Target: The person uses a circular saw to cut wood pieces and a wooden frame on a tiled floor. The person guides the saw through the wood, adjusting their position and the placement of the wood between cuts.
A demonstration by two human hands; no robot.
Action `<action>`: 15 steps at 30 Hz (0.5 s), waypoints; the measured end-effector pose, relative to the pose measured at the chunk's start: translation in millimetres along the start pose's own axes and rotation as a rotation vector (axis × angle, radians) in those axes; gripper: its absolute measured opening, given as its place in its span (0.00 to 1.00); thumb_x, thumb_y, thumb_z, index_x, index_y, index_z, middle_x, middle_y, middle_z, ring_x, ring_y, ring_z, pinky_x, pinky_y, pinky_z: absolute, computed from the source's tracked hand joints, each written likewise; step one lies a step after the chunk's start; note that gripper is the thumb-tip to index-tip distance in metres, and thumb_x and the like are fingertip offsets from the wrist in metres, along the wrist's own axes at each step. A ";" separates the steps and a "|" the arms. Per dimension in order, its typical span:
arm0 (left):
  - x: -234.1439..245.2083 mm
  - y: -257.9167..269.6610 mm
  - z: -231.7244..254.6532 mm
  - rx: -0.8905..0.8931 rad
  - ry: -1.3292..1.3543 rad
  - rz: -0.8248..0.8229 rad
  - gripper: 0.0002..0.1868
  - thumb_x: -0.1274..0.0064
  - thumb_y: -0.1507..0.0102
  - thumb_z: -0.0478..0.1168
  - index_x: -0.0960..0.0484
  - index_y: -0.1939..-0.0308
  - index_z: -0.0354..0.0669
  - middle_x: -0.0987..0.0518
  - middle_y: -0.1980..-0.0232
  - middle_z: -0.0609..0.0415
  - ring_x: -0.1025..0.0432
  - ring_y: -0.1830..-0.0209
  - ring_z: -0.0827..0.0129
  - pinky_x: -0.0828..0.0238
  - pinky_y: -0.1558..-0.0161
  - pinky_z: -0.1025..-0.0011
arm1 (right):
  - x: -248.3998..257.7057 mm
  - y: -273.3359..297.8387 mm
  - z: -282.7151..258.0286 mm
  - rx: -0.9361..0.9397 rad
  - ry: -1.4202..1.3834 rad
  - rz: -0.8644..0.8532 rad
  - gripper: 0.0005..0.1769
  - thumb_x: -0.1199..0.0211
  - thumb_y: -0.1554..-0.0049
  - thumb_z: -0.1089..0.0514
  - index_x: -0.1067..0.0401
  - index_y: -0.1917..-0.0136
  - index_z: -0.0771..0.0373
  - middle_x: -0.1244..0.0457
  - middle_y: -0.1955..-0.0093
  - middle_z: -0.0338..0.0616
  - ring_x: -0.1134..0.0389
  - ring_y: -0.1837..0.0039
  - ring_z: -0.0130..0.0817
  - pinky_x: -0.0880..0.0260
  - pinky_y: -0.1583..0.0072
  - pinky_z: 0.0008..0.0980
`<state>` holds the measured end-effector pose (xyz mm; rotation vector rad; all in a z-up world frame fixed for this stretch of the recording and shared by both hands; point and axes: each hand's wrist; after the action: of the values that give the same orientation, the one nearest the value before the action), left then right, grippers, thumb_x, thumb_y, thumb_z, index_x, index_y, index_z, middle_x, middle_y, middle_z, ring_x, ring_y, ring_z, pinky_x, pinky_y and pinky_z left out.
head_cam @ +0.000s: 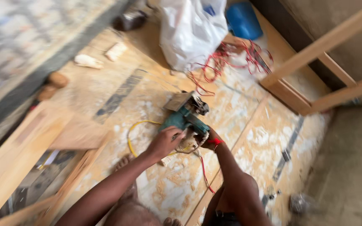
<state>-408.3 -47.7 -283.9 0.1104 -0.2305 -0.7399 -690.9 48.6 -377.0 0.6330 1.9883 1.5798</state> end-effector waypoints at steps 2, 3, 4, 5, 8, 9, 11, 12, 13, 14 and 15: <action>-41.9 -33.7 -13.9 -0.006 0.080 0.091 0.13 0.44 0.33 0.43 0.18 0.54 0.36 0.19 0.56 0.46 0.23 0.56 0.56 0.26 0.54 0.63 | 10.8 2.5 -27.8 0.101 0.696 0.384 0.27 0.44 0.33 0.40 0.25 0.43 0.69 0.35 0.55 0.52 0.33 0.58 0.42 0.29 0.56 0.39; -55.0 -46.3 -19.7 0.008 0.103 0.138 0.13 0.44 0.33 0.44 0.19 0.53 0.36 0.21 0.57 0.46 0.24 0.58 0.56 0.26 0.55 0.63 | 14.2 6.4 -42.7 0.248 0.789 0.276 0.26 0.45 0.34 0.40 0.25 0.43 0.67 0.33 0.55 0.49 0.31 0.57 0.38 0.28 0.55 0.37; -63.7 -58.3 -25.7 0.028 0.122 0.193 0.14 0.44 0.33 0.45 0.20 0.52 0.36 0.22 0.57 0.45 0.25 0.60 0.56 0.26 0.56 0.63 | 16.6 10.5 -58.2 0.391 0.883 0.154 0.26 0.46 0.35 0.41 0.26 0.43 0.66 0.32 0.55 0.47 0.30 0.56 0.34 0.26 0.53 0.34; -68.9 -69.8 -32.1 0.048 0.141 0.247 0.15 0.44 0.33 0.45 0.21 0.51 0.37 0.24 0.58 0.45 0.25 0.61 0.57 0.27 0.57 0.63 | 16.6 12.9 -72.9 0.533 0.972 0.026 0.25 0.47 0.36 0.41 0.26 0.44 0.65 0.30 0.55 0.45 0.28 0.55 0.30 0.24 0.52 0.32; -85.8 -95.1 -44.3 0.055 0.023 0.317 0.16 0.43 0.34 0.48 0.22 0.53 0.38 0.24 0.59 0.46 0.25 0.63 0.54 0.28 0.62 0.61 | 9.5 9.5 -109.7 0.317 1.075 -0.115 0.27 0.45 0.35 0.39 0.26 0.46 0.67 0.30 0.56 0.44 0.28 0.55 0.29 0.23 0.52 0.31; -91.1 -102.5 -45.0 0.064 -0.021 0.327 0.18 0.41 0.35 0.50 0.22 0.56 0.39 0.24 0.59 0.46 0.25 0.64 0.52 0.28 0.64 0.60 | 6.7 7.8 -120.1 0.276 1.071 -0.129 0.27 0.44 0.35 0.39 0.25 0.46 0.69 0.31 0.57 0.45 0.29 0.56 0.30 0.24 0.52 0.32; -94.7 -113.2 -45.7 0.067 -0.130 0.337 0.22 0.38 0.37 0.55 0.23 0.63 0.39 0.23 0.60 0.47 0.25 0.65 0.49 0.28 0.67 0.58 | -3.0 2.5 -132.4 0.176 1.118 -0.158 0.28 0.44 0.34 0.40 0.25 0.48 0.69 0.32 0.59 0.45 0.30 0.57 0.31 0.24 0.53 0.33; -94.5 -120.1 -45.6 0.070 -0.168 0.336 0.22 0.39 0.37 0.56 0.23 0.64 0.39 0.24 0.61 0.47 0.25 0.66 0.48 0.28 0.68 0.57 | -7.5 0.0 -142.5 0.123 1.176 -0.167 0.27 0.46 0.34 0.40 0.25 0.49 0.68 0.32 0.59 0.44 0.30 0.57 0.30 0.24 0.53 0.33; -94.9 -125.0 -45.2 0.073 -0.205 0.336 0.23 0.40 0.36 0.57 0.24 0.64 0.40 0.24 0.61 0.47 0.25 0.66 0.48 0.29 0.68 0.56 | -12.6 -3.1 -150.7 0.069 1.234 -0.175 0.27 0.47 0.34 0.40 0.25 0.49 0.68 0.32 0.60 0.43 0.30 0.57 0.30 0.24 0.53 0.33; -100.1 -126.1 -43.4 0.083 -0.238 0.337 0.23 0.41 0.36 0.58 0.24 0.65 0.40 0.24 0.62 0.47 0.25 0.67 0.47 0.29 0.69 0.56 | -14.5 -4.3 -157.0 0.008 1.228 -0.211 0.25 0.47 0.35 0.40 0.26 0.50 0.66 0.32 0.60 0.42 0.30 0.58 0.30 0.25 0.53 0.32; -104.9 -125.6 -42.3 0.081 -0.254 0.344 0.22 0.43 0.34 0.56 0.24 0.65 0.41 0.23 0.61 0.47 0.25 0.67 0.47 0.29 0.69 0.55 | -16.2 -5.2 -162.0 -0.053 1.221 -0.246 0.24 0.47 0.35 0.41 0.27 0.50 0.65 0.32 0.60 0.41 0.31 0.58 0.29 0.25 0.53 0.32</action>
<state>-555.1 -68.0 -365.2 0.0510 -0.5081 -0.4005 -784.5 -82.0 -350.2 -0.8089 2.6074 2.0513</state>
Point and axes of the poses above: each hand's wrist, its own y-axis away from the middle knuckle, its own x-axis out of the back of the hand, z = x × y
